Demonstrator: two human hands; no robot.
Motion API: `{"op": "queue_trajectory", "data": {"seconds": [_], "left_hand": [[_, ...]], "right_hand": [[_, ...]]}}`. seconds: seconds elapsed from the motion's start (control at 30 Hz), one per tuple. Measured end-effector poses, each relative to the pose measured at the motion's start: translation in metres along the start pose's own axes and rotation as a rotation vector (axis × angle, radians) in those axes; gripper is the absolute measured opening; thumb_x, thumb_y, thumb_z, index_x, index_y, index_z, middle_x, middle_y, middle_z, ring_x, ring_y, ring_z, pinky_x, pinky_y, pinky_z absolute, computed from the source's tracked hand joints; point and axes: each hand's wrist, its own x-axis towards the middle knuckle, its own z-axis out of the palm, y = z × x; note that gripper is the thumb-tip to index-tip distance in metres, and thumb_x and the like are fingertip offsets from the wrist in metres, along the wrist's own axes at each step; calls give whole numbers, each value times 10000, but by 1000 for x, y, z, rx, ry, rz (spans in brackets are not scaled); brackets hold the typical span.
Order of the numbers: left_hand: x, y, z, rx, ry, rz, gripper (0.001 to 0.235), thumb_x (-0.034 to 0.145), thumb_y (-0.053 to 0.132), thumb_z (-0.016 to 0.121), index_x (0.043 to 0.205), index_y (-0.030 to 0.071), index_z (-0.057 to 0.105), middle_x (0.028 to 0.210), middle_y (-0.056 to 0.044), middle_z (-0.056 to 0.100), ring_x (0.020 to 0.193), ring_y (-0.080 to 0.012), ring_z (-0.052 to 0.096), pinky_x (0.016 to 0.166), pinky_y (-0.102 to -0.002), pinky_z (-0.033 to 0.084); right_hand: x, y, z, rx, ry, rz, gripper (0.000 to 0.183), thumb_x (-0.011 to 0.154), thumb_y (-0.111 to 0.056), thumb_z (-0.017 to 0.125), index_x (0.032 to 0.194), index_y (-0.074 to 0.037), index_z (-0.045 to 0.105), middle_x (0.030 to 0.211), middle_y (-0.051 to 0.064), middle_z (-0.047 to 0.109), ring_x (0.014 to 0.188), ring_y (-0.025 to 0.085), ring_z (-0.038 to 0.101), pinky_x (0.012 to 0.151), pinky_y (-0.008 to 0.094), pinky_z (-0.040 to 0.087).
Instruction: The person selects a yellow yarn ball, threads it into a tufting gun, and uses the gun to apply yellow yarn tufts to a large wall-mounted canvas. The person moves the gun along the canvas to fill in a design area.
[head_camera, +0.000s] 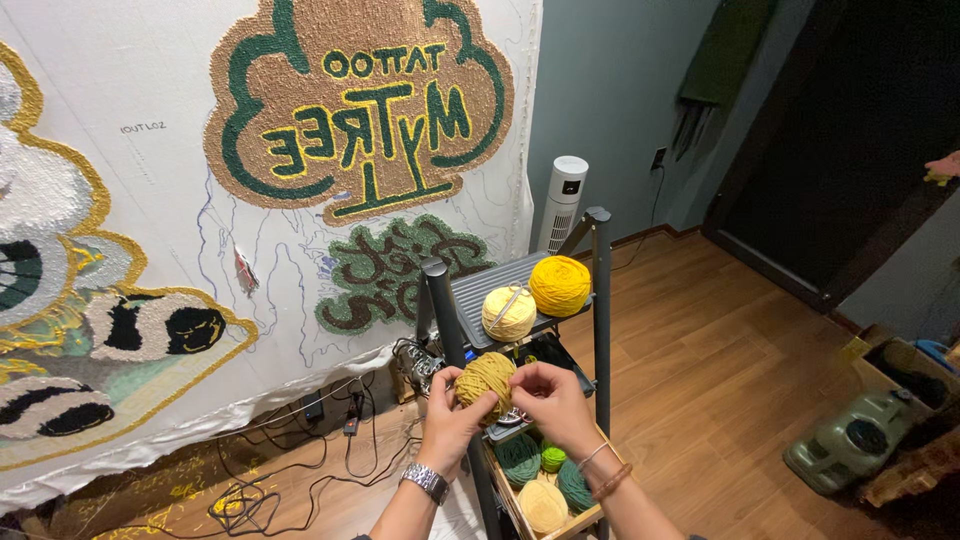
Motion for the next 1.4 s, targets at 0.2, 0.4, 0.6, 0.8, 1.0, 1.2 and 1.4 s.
{"op": "queue_trajectory", "data": {"seconds": [0.2, 0.4, 0.6, 0.8, 1.0, 1.2, 1.4], "left_hand": [[6, -6, -1, 73, 3, -45, 538, 813, 108, 780, 1232, 133, 444, 1048, -71, 719, 864, -146, 715, 673, -314, 611], [17, -25, -6, 122, 23, -16, 526, 830, 106, 802, 1234, 116, 465, 1023, -72, 723, 770, -140, 647, 546, -272, 459], [17, -25, -3, 71, 53, -15, 539, 808, 92, 799, 1213, 136, 445, 1018, -78, 714, 816, -149, 713, 601, -287, 576], [16, -19, -2, 63, 94, -31, 538, 812, 98, 802, 1224, 129, 457, 1050, -76, 710, 845, -160, 715, 639, -302, 586], [16, -17, -3, 33, 101, -16, 539, 810, 96, 793, 1225, 128, 451, 1053, -72, 706, 871, -160, 713, 680, -321, 612], [19, -19, -7, 13, 102, 1, 533, 814, 100, 795, 1220, 121, 449, 1052, -81, 711, 868, -161, 714, 684, -324, 602], [20, -17, -6, 46, 90, -28, 547, 810, 137, 805, 1231, 120, 456, 1041, -74, 722, 844, -157, 720, 660, -308, 590]], "right_hand": [[5, 11, -18, 23, -148, 136, 142, 873, -89, 731, 999, -28, 753, 813, -26, 717, 686, 39, 625, 621, 201, 519], [4, -2, -18, -107, -93, 101, 182, 864, -123, 784, 996, 1, 772, 817, 15, 746, 692, 56, 659, 611, 225, 549], [-7, -28, -7, -549, -4, -130, 246, 862, -129, 745, 1059, 18, 751, 885, 117, 815, 780, 141, 787, 710, 277, 607], [-9, -32, 0, -614, 2, -230, 253, 885, -127, 721, 1099, 8, 732, 903, 161, 787, 797, 196, 794, 695, 297, 601], [-7, -28, 2, -609, 53, -210, 257, 877, -121, 728, 1106, -4, 735, 886, 146, 791, 739, 186, 784, 670, 294, 592], [-5, -25, 1, -504, 12, -238, 265, 863, -99, 731, 1107, 6, 728, 872, 108, 798, 765, 149, 776, 704, 267, 607], [-4, -30, 3, -451, 30, -136, 323, 844, -135, 769, 1148, -31, 736, 909, 80, 789, 824, 160, 756, 765, 276, 609]]}}
